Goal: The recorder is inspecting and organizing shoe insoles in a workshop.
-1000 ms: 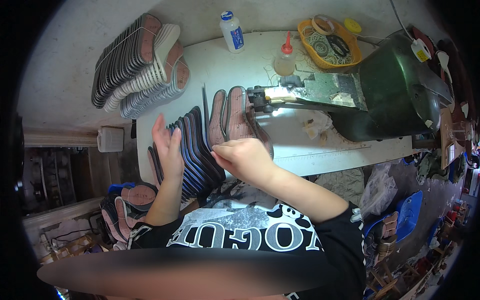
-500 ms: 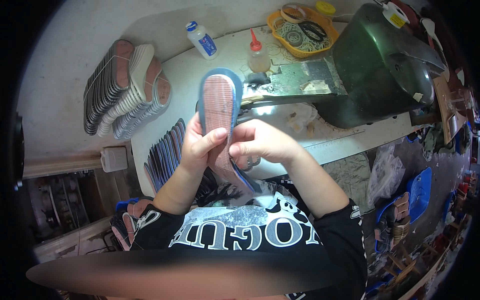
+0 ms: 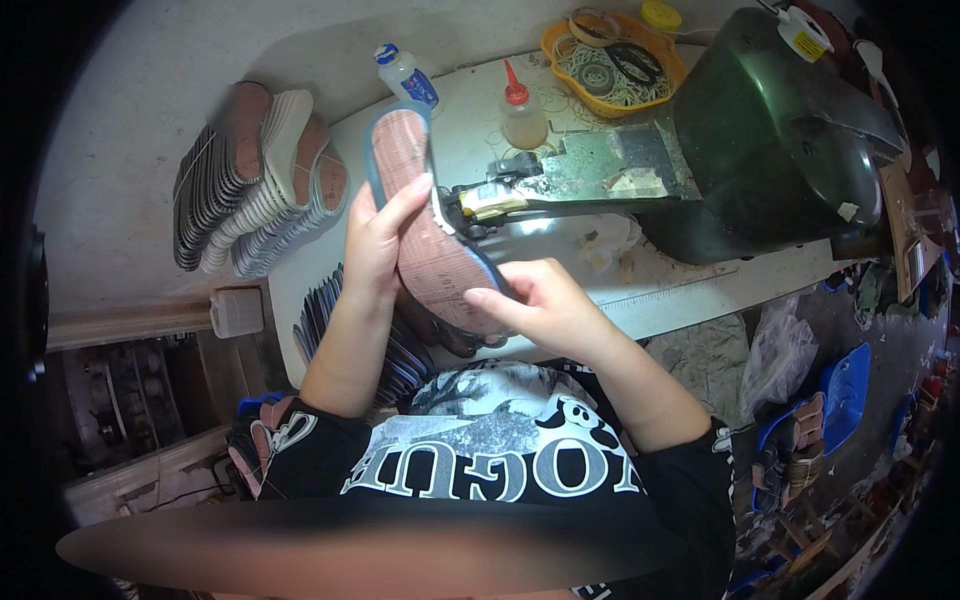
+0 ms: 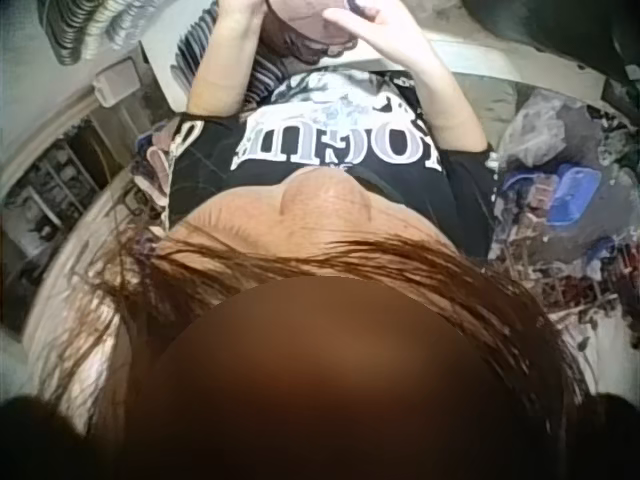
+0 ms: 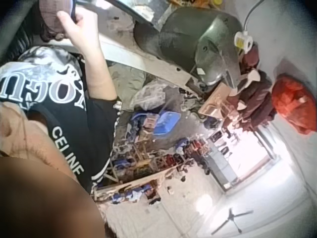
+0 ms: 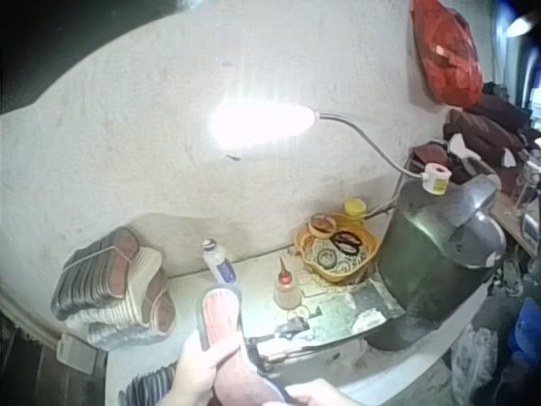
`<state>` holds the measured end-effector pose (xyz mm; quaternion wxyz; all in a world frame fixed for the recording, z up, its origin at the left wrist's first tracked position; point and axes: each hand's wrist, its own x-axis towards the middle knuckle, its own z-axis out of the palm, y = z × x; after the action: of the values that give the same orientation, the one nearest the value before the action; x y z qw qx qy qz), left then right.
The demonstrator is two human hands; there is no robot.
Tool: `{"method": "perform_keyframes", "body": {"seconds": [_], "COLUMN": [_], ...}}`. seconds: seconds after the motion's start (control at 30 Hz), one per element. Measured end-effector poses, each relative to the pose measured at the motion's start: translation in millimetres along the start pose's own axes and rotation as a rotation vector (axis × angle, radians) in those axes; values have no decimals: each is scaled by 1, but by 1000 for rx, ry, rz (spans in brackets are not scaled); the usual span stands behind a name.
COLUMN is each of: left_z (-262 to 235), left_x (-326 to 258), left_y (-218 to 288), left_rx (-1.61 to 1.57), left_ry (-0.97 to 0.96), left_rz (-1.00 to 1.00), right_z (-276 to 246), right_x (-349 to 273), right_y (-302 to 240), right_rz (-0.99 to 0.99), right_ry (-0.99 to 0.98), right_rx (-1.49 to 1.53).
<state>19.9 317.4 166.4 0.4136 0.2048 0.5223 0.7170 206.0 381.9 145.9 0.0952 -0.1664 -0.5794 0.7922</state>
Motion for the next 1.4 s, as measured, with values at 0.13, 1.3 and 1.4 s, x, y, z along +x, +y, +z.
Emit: {"method": "perform_keyframes", "body": {"seconds": [0.13, 1.3, 1.4], "left_z": [-4, -13, -5], "left_x": [28, 110, 110], "left_y": [-20, 34, 49], "left_rx": [478, 1085, 1178], "left_ry": [-17, -1013, -1101], "left_rz": [239, 449, 22], "right_z": [-4, 27, 27], "right_x": [-10, 23, 30], "right_y": [-5, -11, -12], "right_rz": [12, 161, 103], "right_ry": [139, 279, 353], "right_rx": [85, 552, 569]}}
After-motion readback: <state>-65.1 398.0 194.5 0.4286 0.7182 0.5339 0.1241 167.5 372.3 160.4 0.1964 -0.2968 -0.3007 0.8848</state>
